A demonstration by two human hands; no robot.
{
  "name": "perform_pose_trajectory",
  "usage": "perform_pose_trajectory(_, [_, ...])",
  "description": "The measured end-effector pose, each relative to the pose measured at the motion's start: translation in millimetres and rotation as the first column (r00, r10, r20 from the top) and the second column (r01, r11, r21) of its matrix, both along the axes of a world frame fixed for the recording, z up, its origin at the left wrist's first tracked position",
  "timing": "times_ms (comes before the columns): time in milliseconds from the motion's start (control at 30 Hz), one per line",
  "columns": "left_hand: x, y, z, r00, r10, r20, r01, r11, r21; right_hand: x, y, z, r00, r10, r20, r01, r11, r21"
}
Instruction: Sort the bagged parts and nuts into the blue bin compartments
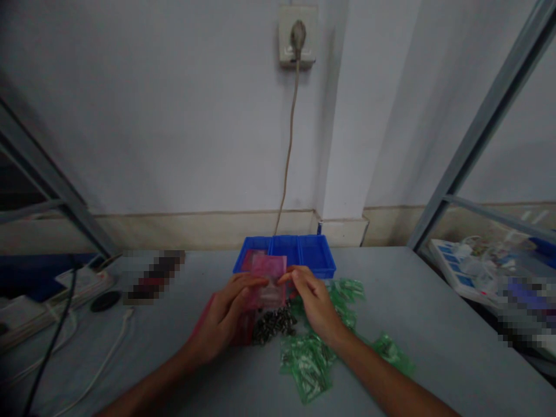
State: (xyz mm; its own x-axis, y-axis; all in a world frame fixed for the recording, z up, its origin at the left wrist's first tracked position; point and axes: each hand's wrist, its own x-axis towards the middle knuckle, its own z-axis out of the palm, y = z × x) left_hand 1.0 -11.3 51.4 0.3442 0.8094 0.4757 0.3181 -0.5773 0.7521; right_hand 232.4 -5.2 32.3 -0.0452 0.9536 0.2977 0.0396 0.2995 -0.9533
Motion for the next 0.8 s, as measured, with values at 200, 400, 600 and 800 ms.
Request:
perform_pose_trajectory(200, [2,6,-6.1,0.996,0.083,0.025,-0.079,0.988,-0.135,1,-1,1.2,0.999,0.037,0.007,-0.037,0.999,0.021])
perform_pose_trajectory(400, [4,9,-5.3,0.982,0.188,-0.025,-0.189,0.980,-0.062,0,-2,-0.5,0.987,0.004,0.161,-0.020,0.995,0.096])
perform_pose_trajectory(600, [2,2,5.5,0.997,0.071,-0.025,-0.070,0.997,0.040,-4,-1,-2.1,1.000,0.009,0.026,-0.008,0.999,-0.037])
perform_pose_trajectory(800, [-1,-2,8.7,0.977,-0.113,-0.182,0.142,0.977,0.159,-2,1,-1.6,0.994,-0.040,-0.100,0.031,0.995,-0.091])
